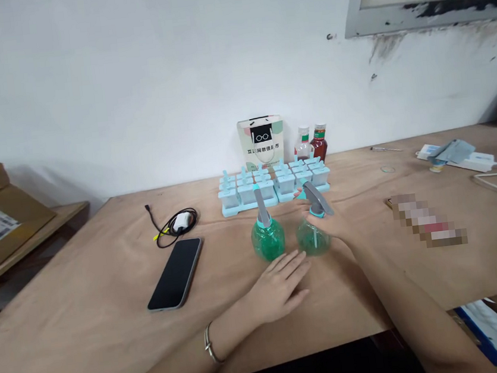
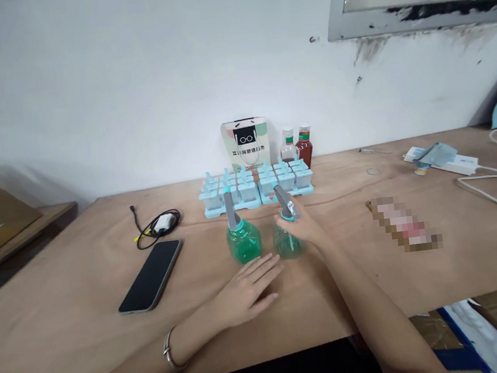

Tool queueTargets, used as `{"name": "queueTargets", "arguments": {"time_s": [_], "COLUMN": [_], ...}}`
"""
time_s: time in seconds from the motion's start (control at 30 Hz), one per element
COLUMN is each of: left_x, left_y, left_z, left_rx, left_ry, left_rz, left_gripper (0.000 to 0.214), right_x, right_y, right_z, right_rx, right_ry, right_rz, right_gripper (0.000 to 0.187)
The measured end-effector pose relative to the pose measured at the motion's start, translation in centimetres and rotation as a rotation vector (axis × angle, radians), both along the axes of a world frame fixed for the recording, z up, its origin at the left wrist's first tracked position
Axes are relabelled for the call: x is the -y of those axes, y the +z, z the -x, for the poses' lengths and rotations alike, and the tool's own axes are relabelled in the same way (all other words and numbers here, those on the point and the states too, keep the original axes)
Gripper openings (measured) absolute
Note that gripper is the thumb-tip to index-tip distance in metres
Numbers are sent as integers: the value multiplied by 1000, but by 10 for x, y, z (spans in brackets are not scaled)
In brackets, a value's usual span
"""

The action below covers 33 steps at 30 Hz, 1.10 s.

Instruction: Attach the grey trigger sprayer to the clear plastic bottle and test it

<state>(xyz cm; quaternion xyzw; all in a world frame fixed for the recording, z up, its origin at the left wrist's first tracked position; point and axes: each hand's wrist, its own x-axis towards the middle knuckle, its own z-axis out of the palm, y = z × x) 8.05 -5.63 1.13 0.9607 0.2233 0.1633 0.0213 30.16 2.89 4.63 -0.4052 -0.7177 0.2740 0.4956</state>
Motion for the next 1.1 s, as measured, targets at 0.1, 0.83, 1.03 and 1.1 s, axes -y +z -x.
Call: {"name": "queueTargets", "arguments": {"time_s": [0.1,0.83,1.03,1.1], "left_x": [-1,-30,-73,-73], "left_y": [-12,-9,-30,-31], "left_z": [-1,25,34,36], "left_rx": [-71,894,858,793], "left_ry": [47,430,527,454], "left_rz": [99,-312,221,278], "left_gripper": [53,58,97,99], "right_x": [0,26,32,33], "right_y": [0,24,19,17], "right_z": [-6,-8,0,4], "right_rx": [11,-463,-445,-452], "right_ry": [-49,381,551,544], "right_rz": [-56,235,331,331], "right_gripper": [54,42,30,30]}}
